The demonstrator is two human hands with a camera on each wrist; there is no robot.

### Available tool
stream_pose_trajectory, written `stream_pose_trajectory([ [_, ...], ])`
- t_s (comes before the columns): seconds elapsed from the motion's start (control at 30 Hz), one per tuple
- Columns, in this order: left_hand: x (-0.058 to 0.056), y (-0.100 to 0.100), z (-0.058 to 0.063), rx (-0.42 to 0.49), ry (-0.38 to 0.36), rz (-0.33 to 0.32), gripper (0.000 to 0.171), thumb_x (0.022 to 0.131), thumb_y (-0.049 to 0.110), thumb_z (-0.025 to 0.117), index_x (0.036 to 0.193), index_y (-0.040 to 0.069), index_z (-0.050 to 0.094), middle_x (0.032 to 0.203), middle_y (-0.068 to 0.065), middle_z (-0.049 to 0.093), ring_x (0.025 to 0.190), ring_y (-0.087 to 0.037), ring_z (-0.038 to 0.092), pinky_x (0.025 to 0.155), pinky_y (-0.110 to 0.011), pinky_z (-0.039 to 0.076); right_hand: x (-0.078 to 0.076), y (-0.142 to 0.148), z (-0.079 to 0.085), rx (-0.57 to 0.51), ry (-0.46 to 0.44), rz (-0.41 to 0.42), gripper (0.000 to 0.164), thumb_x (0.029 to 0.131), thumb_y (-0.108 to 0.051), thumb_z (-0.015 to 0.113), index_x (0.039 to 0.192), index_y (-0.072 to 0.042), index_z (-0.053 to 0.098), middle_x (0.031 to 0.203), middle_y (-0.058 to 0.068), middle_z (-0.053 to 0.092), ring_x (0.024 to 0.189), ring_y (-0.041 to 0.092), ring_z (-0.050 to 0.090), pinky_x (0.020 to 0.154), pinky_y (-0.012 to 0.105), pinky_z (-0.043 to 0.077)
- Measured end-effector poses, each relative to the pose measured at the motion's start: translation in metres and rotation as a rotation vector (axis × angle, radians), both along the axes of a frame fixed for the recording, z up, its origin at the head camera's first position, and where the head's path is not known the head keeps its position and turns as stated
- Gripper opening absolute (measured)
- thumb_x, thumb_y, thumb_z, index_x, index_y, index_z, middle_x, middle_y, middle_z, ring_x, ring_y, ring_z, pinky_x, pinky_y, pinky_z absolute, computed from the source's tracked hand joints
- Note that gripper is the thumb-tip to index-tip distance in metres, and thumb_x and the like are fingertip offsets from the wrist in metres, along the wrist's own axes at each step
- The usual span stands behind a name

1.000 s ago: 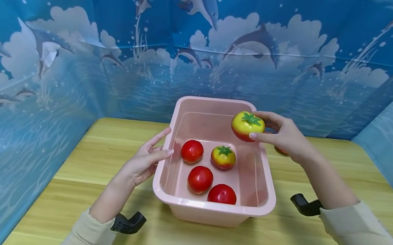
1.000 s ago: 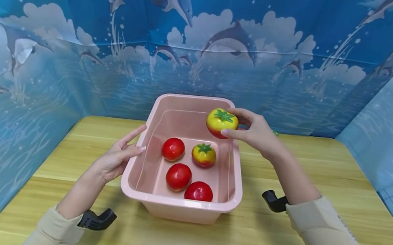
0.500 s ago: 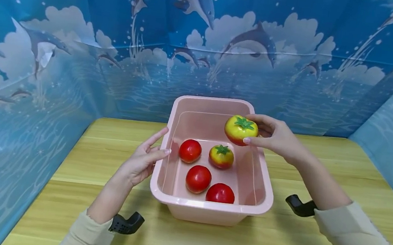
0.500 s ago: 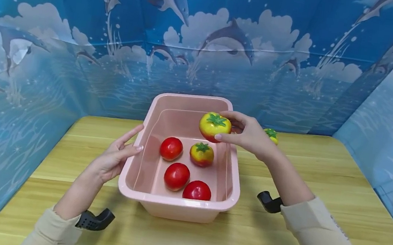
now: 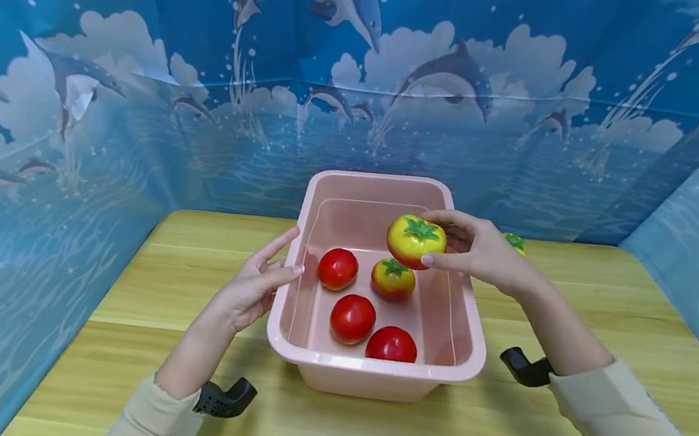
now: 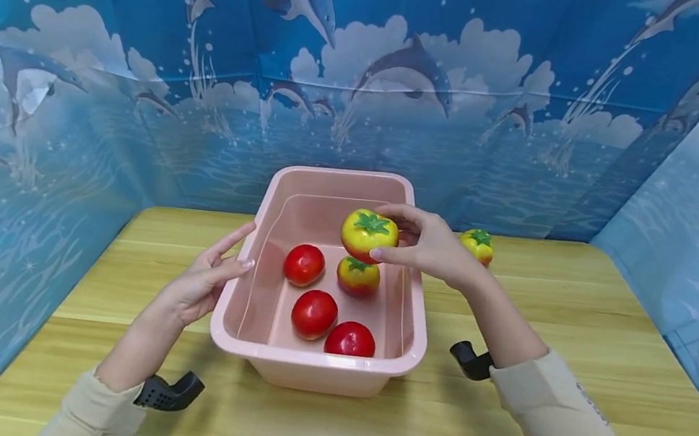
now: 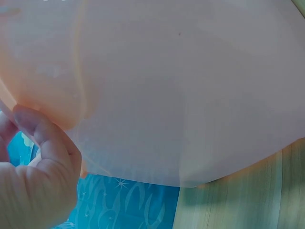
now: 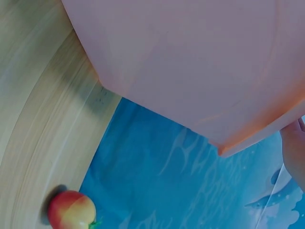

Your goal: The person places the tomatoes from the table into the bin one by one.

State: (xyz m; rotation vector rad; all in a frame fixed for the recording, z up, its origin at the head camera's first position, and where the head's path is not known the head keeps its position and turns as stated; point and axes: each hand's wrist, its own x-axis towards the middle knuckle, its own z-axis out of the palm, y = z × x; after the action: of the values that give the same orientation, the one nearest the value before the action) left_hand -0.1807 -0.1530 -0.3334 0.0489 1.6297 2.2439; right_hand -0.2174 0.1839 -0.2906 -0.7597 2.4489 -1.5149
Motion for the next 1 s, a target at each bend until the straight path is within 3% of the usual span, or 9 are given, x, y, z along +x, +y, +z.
stream_pose_trajectory([
  [0.53,0.001,-0.002,-0.001,0.013,0.015,-0.020,0.069,0.089,-0.001,0.052,0.149,0.021,0.024,0.115,-0.009,0.056,0.093,-0.020,0.064,0.080,-0.044,0.053,0.002,0.010,-0.006,-0.070,0.022,0.016,0.060,0.085,-0.009,0.067,0.137,0.001,0.040,0.135,0.014,0.046,0.123,0.024,0.047,0.094,0.020,0.044],
  [0.73,0.001,-0.001,0.000,0.008,0.013,-0.017,0.070,0.089,-0.001,0.053,0.148,0.022,0.024,0.115,-0.009,0.056,0.094,-0.020,0.064,0.080,-0.043,0.053,-0.003,0.032,-0.012,-0.159,0.034,-0.085,0.051,0.090,-0.008,0.060,0.137,-0.001,0.042,0.133,0.012,0.049,0.118,0.016,0.051,0.091,0.020,0.047],
  [1.0,0.000,-0.002,-0.002,0.010,0.006,-0.014,0.069,0.089,-0.001,0.052,0.148,0.022,0.025,0.118,-0.009,0.054,0.095,-0.020,0.063,0.080,-0.042,0.053,-0.009,0.074,-0.027,-0.114,0.023,-0.268,0.047,0.091,-0.013,0.059,0.136,-0.010,0.045,0.121,-0.011,0.054,0.110,0.002,0.052,0.086,0.016,0.048],
])
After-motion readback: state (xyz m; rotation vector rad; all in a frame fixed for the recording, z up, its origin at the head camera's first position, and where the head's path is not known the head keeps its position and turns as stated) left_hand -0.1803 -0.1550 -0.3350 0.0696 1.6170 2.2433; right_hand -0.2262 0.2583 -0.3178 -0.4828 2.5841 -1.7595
